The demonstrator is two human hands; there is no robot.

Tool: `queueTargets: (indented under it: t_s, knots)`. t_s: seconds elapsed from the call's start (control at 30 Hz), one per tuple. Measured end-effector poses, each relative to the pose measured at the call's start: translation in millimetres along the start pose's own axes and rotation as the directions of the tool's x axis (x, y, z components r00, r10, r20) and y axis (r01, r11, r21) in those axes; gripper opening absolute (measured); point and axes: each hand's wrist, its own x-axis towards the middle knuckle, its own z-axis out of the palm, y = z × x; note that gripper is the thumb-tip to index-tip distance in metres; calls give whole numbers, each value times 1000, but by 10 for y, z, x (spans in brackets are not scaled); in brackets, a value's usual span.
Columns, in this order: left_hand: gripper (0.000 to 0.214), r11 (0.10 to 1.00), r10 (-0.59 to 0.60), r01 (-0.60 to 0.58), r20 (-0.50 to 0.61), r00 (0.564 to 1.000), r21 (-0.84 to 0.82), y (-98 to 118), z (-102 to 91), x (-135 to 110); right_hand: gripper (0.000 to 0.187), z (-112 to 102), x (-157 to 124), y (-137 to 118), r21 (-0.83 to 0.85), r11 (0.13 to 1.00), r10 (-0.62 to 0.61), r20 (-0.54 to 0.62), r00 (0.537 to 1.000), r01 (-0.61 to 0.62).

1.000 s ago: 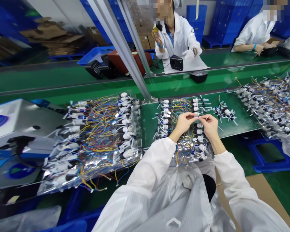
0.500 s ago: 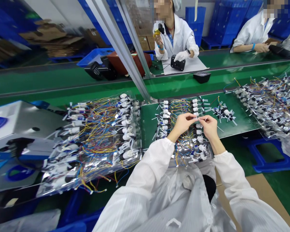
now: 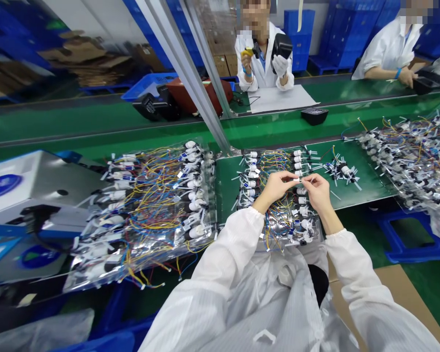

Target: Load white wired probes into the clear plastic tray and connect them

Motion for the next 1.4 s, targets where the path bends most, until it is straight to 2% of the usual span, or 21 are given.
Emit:
queueTargets:
  t_s: [0.2, 0.47, 0.57, 0.67, 0.77, 0.8, 0.83, 0.87, 0.9, 0.93, 0.97, 1.03, 1.1, 1.17, 1.23, 1.3, 1.4]
  knots:
    - [27, 1000, 22, -22, -21, 1000, 13, -25, 12, -13, 19, 2, -13, 31, 0, 1000, -6, -16, 1000, 6]
    - [16, 981, 147, -148, 24, 989, 124, 39, -29, -26, 18, -12, -24, 11, -34, 999, -32, 30, 999, 33]
    - [15, 970, 183, -188, 44, 982, 152, 37, -64, -34, 15, 12, -35, -17, -112, 993, -40, 71, 997, 48]
    - [12, 952, 198, -215, 99, 975, 216, 28, -112, -48, 13, 16, -33, -115, -282, 955, -40, 170, 985, 88]
    - [12, 910, 175, -238, 207, 963, 338, 52, -153, -78, 21, -183, 43, -279, -387, 904, -63, 298, 952, 181]
    - [11, 884, 149, -251, 272, 951, 394, 76, -164, -95, 25, -323, 89, -334, -408, 890, -93, 272, 958, 202]
    - [11, 850, 112, -270, 346, 932, 451, 108, -176, -117, 28, -501, 142, -380, -437, 875, -132, 198, 971, 208]
    - [12, 813, 67, -295, 422, 904, 502, 149, -188, -143, 27, -709, 198, -413, -504, 843, -186, 61, 981, 191]
    - [15, 778, 21, -317, 481, 876, 542, 199, -200, -172, 27, -935, 252, -430, -602, 786, -240, -85, 967, 143]
    - [20, 749, -15, -329, 512, 859, 575, 256, -211, -202, 26, -1164, 300, -429, -708, 703, -294, -202, 934, 68]
    - [26, 728, -36, -332, 518, 855, 600, 319, -220, -230, 26, -1382, 336, -413, -807, 590, -323, -233, 917, 3]
    - [35, 704, -41, -322, 489, 871, 633, 454, -228, -277, 30, -1730, 367, -346, -931, 357, -304, -190, 934, -73]
    - [37, 696, -21, -316, 458, 889, 645, 590, -214, -300, 27, -1918, 361, -269, -970, 221, -227, -150, 962, -99]
    - [34, 708, 9, -324, 451, 893, 627, 718, -182, -297, 22, -1963, 363, -227, -981, 173, -212, -123, 969, -86]
    - [30, 743, 48, -328, 441, 896, 583, 833, -142, -270, 25, -1927, 429, -252, -985, 168, -271, -94, 958, -49]
    - [25, 783, 85, -314, 407, 909, 537, 931, -108, -225, 28, -1870, 580, -350, -984, 178, -330, -62, 942, -2]
    - [19, 842, 134, -270, 303, 943, 467, 1027, -78, -136, 25, -1777, 925, -627, -978, 198, -366, -10, 931, 67]
